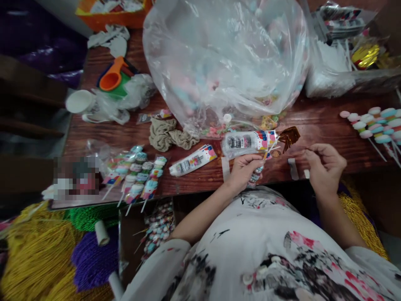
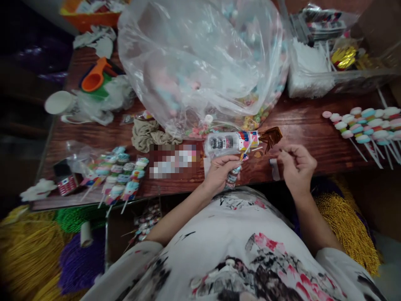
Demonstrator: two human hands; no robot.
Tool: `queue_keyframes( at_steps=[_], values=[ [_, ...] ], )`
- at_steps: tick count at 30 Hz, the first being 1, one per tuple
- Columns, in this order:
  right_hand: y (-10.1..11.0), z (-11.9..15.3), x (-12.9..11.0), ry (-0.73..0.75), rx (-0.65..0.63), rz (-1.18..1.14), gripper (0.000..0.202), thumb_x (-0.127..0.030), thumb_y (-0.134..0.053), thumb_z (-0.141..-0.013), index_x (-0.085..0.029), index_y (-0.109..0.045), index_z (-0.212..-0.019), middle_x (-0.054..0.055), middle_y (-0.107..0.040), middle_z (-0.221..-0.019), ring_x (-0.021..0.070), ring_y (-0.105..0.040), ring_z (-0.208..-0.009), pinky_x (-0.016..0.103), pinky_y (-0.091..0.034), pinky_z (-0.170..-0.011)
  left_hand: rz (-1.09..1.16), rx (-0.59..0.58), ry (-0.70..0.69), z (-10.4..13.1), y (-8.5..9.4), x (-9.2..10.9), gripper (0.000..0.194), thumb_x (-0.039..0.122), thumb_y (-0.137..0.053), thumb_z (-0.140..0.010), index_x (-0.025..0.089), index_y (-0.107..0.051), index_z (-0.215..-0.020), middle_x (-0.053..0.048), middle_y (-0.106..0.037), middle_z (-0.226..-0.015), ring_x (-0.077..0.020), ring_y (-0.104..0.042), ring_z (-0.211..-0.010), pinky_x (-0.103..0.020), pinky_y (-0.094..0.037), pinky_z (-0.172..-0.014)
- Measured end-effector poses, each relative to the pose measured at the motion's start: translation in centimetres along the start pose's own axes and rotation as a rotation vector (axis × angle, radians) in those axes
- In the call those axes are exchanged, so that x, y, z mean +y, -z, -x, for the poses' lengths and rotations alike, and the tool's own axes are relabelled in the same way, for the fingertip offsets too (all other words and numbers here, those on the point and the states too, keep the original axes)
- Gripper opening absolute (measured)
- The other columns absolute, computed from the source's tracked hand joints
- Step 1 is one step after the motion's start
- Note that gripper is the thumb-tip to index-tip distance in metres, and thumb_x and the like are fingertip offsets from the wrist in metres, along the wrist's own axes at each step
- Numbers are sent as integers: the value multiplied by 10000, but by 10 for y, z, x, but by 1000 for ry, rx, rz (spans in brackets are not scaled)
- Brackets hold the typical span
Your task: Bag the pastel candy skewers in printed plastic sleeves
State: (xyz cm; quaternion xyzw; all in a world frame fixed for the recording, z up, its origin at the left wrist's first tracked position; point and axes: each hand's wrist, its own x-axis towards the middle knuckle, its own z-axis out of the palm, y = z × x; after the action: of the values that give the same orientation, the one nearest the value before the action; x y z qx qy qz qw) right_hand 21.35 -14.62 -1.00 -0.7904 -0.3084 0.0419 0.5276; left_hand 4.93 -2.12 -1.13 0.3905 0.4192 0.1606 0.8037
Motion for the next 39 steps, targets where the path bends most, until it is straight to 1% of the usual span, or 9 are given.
queue_keyframes(
  at_steps=[4, 7, 13, 20, 29, 31, 35, 37, 39],
  values=[
    [-29, 30, -33, 127, -239, -205, 103, -243, -622, -865, -227, -706, -921, 25, -706, -829, 164, -646, -747, 323, -531, -708, -29, -41, -171, -4, -8, -4, 157, 290, -733, -653, 169, -743, -752, 23, -670, -663, -63, -563, -543, -197, -485, -549],
    [-42, 35, -34, 205, -296, -255, 160, -215, -600, -879, -246, -732, -964, 23, -722, -842, 169, -658, -777, 336, -540, -733, -102, -73, -294, 0, -6, -1, 134, 265, -696, -692, 173, -762, -763, 8, -691, -721, -70, -586, -635, -201, -505, -640],
    [-42, 27, -27, 203, -398, -247, 167, -224, -611, -864, -266, -758, -931, 14, -730, -823, 171, -668, -779, 340, -550, -732, -152, -145, -377, 12, 7, 2, 148, 270, -714, -699, 175, -764, -801, 4, -650, -754, -80, -568, -624, -211, -494, -583],
    [-43, 36, -29, 136, -313, -273, 166, -221, -663, -818, -253, -752, -954, 15, -727, -851, 164, -672, -755, 316, -559, -678, -115, -170, -385, 6, 9, -5, 117, 296, -727, -733, 185, -735, -695, 5, -648, -718, -87, -568, -679, -227, -469, -673],
    [-49, 48, -25, 84, -118, -272, 426, -238, -766, -732, -251, -592, -1121, 2, -681, -820, 161, -662, -717, 330, -563, -706, -68, -157, -224, 6, 6, -6, 253, 398, -710, -731, 154, -653, -699, 29, -557, -635, -64, -461, -553, -206, -395, -560],
    [-48, 48, -23, -79, -196, -390, 396, -247, -778, -721, -241, -597, -1073, -28, -659, -744, 134, -635, -650, 280, -541, -632, -151, -158, -300, 6, 4, -6, 271, 415, -670, -775, 154, -629, -714, 25, -545, -645, -71, -455, -576, -209, -393, -577],
    [-44, 37, -13, -384, -470, -618, 189, -287, -799, -690, -201, -644, -756, -20, -653, -719, 115, -594, -626, 259, -509, -603, -390, -192, -546, 8, 2, -1, 253, 365, -591, -863, 154, -583, -723, 7, -537, -684, -94, -469, -662, -233, -402, -658],
    [-39, 27, -10, -412, -595, -674, 208, -305, -817, -664, -200, -656, -744, -21, -651, -722, 119, -583, -636, 266, -497, -614, -492, -231, -630, 9, 2, 3, 253, 336, -573, -877, 151, -564, -705, 3, -532, -689, -100, -469, -679, -244, -397, -675],
    [-34, 16, -10, -344, -752, -628, 211, -332, -804, -692, -198, -656, -760, -23, -629, -699, 116, -556, -623, 260, -466, -600, -539, -283, -600, 10, 4, 9, 255, 331, -571, -872, 149, -552, -695, 14, -517, -661, -94, -458, -644, -236, -380, -631]
  ],
)
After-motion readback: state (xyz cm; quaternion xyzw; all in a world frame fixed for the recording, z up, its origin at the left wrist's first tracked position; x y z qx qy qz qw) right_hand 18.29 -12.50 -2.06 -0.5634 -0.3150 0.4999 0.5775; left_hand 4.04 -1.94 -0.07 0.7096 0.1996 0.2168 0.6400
